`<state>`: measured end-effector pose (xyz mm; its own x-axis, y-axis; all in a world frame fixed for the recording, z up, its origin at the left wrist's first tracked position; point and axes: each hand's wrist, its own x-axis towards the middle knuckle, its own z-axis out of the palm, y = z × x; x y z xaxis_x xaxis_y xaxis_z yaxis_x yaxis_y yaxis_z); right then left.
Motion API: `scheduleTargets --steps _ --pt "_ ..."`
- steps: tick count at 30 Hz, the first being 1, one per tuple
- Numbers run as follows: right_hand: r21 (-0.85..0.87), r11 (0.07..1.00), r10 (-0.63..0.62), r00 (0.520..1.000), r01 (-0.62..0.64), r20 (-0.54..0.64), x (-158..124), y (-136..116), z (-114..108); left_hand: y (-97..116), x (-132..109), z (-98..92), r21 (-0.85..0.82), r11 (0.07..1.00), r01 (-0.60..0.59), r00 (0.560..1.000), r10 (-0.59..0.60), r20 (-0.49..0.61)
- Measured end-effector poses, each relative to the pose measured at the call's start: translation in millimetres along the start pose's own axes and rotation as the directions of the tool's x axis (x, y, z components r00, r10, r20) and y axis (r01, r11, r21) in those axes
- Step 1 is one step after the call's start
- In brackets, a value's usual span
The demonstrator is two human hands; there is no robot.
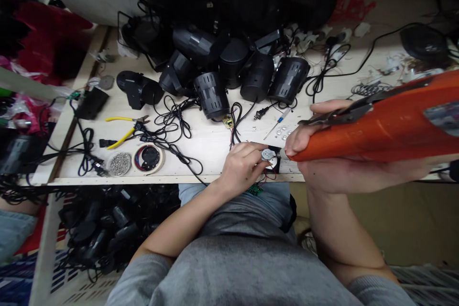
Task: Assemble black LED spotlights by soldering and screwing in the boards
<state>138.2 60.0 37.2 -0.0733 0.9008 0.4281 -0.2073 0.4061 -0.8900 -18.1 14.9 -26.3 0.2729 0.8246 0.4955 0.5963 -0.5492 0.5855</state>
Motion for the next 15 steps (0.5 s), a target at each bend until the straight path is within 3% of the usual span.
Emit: scheduleTargets --steps 4,10,15 --pt "0.131 0.990 0.048 0.999 -0.047 -0.004 5.7 -3.9 -1.9 0.2 -1.0 -0.4 0.035 0.999 0.024 0.999 -0.025 0.035" --pt "0.177 0.979 0.079 0.991 -0.098 0.107 9.6 3.6 -9.2 1.2 -3.1 0.1 0.044 0.998 0.034 0.999 -0.036 0.035" --pt "0.147 0.985 0.073 0.994 -0.085 0.085 9.1 5.2 -6.2 -0.1 -5.3 3.5 0.008 0.999 0.053 0.999 -0.053 0.010"
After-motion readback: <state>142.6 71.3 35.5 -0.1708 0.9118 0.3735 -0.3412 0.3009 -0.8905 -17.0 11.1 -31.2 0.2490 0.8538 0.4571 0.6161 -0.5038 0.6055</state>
